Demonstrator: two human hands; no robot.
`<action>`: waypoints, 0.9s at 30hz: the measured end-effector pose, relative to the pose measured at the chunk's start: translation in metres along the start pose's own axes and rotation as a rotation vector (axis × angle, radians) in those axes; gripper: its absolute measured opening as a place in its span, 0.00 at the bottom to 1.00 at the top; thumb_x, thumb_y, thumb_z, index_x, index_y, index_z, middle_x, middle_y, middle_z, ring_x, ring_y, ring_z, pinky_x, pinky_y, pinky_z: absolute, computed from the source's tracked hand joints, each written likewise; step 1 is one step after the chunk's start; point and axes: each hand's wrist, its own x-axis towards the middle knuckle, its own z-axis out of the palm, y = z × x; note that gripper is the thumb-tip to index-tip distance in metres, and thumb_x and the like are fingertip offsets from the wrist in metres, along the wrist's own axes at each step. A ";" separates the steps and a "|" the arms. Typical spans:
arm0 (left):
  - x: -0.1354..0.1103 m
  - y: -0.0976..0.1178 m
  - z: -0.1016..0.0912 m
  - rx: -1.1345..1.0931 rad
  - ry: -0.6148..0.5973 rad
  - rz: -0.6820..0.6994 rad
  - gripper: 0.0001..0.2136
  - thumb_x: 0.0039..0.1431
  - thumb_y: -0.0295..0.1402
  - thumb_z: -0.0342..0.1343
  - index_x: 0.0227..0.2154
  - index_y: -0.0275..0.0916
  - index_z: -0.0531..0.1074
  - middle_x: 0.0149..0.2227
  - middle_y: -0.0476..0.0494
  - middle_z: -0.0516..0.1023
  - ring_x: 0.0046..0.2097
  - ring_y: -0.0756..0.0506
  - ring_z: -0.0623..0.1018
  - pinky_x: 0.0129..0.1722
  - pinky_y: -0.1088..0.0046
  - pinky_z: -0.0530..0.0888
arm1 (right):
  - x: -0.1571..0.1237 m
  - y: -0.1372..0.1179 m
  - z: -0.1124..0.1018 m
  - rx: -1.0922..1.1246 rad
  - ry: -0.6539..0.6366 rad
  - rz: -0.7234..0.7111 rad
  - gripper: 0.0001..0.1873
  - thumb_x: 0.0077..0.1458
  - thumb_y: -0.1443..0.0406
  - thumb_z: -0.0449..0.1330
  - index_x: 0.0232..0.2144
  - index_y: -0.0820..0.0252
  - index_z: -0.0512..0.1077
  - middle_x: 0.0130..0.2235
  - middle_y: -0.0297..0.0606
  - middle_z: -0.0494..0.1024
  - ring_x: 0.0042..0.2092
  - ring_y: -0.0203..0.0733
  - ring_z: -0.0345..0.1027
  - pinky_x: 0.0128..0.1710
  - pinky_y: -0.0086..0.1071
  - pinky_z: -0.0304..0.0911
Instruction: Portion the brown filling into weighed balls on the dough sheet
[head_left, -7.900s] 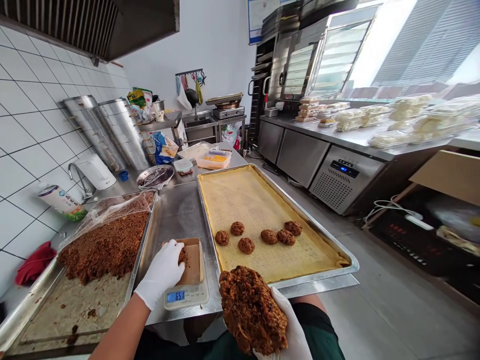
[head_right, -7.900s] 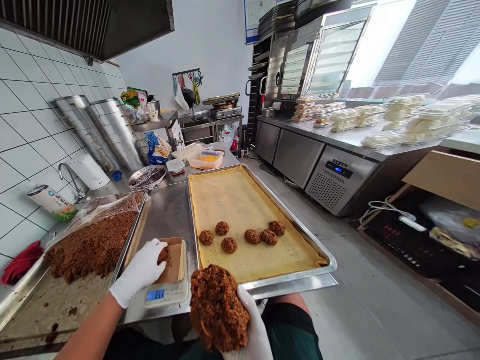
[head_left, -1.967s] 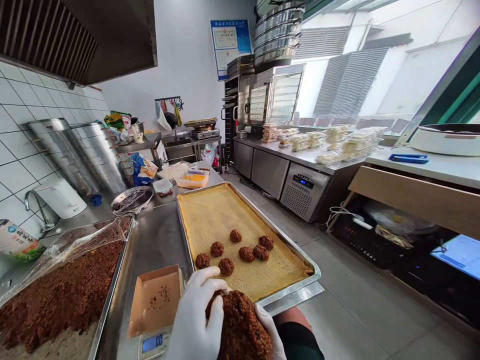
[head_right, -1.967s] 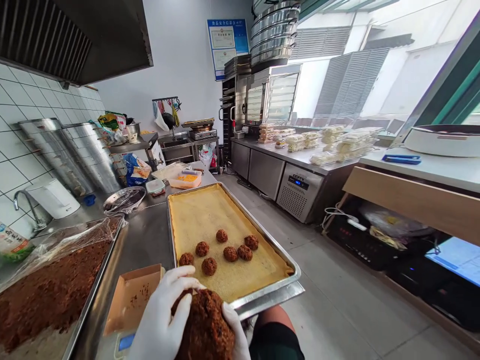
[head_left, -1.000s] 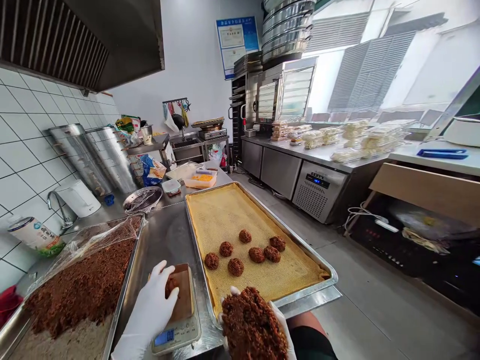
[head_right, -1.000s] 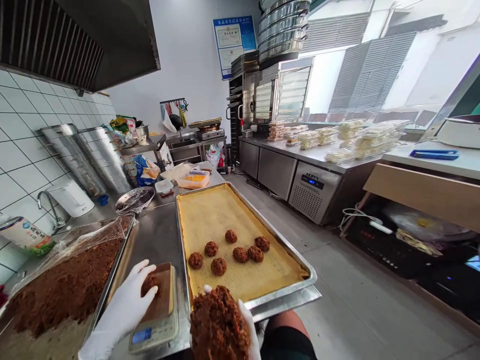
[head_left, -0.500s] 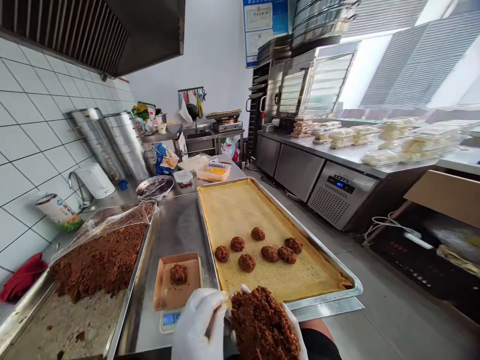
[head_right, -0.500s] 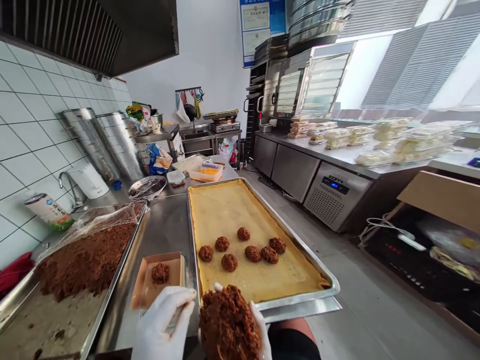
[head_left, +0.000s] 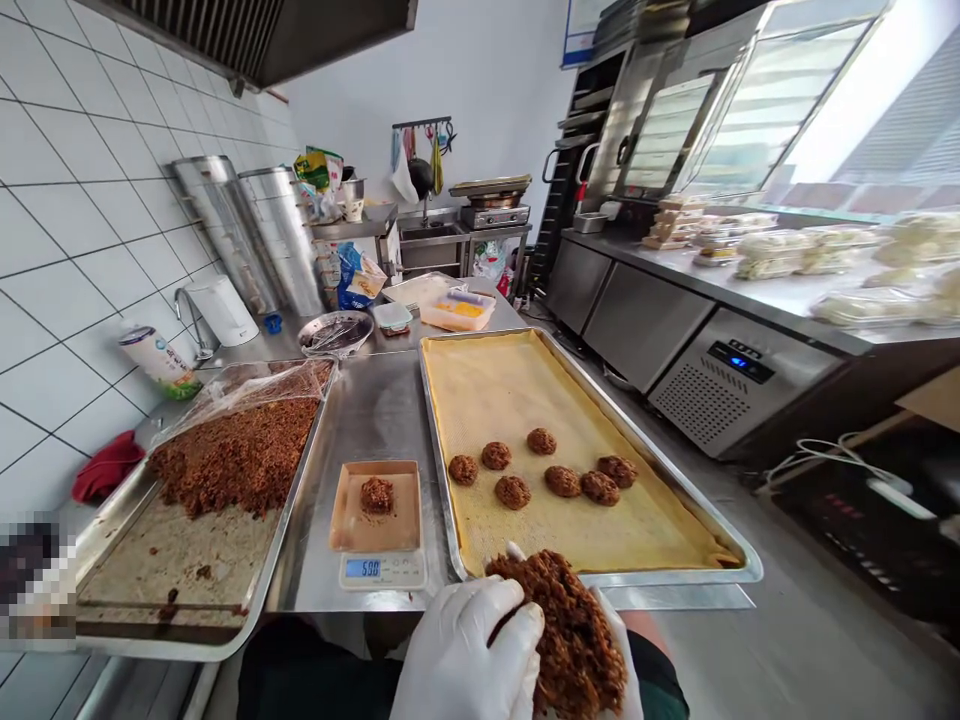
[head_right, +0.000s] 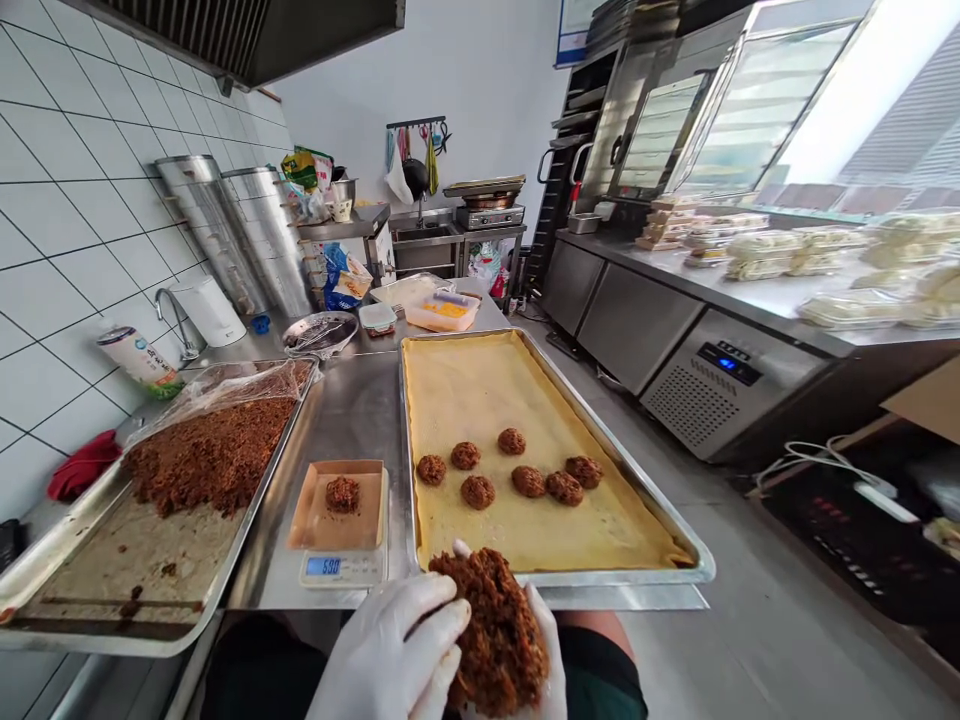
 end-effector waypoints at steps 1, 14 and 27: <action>-0.001 -0.002 -0.002 -0.032 0.005 0.000 0.14 0.59 0.26 0.55 0.48 0.41 0.75 0.47 0.39 0.81 0.46 0.41 0.81 0.47 0.63 0.82 | 0.000 0.000 0.000 -0.006 -0.009 0.001 0.14 0.48 0.50 0.65 0.35 0.47 0.82 0.39 0.36 0.86 0.41 0.51 0.79 0.57 0.52 0.66; -0.001 -0.028 -0.026 -0.289 -0.229 -0.335 0.12 0.59 0.30 0.57 0.46 0.45 0.77 0.45 0.44 0.82 0.42 0.45 0.82 0.45 0.71 0.81 | -0.006 0.014 0.001 -0.001 -0.210 0.066 0.28 0.55 0.43 0.54 0.47 0.51 0.79 0.52 0.43 0.81 0.58 0.56 0.70 0.60 0.57 0.60; 0.015 -0.014 -0.032 -0.221 -0.395 -0.470 0.08 0.49 0.26 0.56 0.32 0.44 0.73 0.29 0.51 0.77 0.28 0.48 0.74 0.27 0.75 0.68 | -0.014 0.023 0.007 -0.153 -0.169 -0.055 0.26 0.54 0.46 0.60 0.46 0.56 0.80 0.47 0.45 0.83 0.55 0.55 0.72 0.62 0.49 0.60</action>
